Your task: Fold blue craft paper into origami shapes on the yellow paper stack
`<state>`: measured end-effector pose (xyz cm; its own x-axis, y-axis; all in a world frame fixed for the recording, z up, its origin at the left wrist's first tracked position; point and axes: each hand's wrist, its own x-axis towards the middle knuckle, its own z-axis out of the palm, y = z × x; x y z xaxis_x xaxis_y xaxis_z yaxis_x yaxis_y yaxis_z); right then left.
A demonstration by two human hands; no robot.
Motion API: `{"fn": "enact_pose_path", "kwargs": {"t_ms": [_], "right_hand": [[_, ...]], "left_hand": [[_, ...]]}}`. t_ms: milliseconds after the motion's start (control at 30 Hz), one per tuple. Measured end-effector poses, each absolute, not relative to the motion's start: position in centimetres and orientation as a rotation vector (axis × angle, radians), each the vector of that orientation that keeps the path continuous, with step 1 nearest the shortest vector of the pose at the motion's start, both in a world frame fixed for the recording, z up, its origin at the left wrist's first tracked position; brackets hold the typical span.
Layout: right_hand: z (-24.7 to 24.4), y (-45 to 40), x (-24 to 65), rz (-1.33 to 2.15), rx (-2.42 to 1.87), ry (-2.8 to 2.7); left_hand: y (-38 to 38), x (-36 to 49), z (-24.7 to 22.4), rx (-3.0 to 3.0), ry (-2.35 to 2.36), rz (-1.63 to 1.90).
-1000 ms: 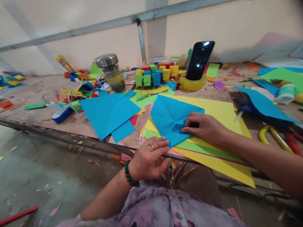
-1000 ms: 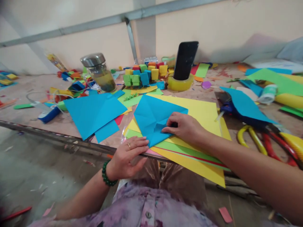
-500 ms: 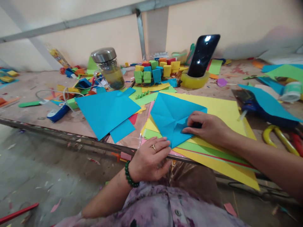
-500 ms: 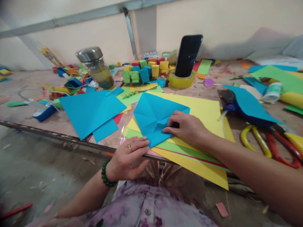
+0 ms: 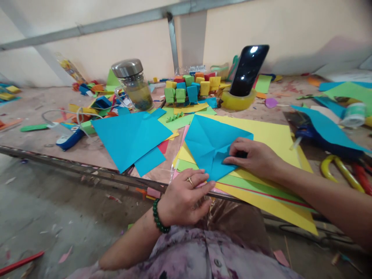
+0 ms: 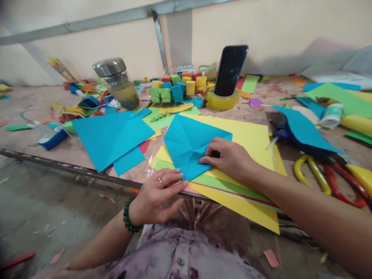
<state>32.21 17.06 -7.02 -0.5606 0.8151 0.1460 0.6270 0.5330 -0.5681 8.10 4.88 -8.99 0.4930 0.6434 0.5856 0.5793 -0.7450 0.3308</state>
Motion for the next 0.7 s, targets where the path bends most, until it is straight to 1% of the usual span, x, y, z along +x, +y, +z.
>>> {"fn": "enact_pose_path", "kwargs": {"t_ms": [700], "right_hand": [[-6.97, 17.06, 32.21, 0.638, -1.222, -2.403]], "left_hand": [[4.76, 8.22, -8.59, 2.541, 1.082, 1.049]]}}
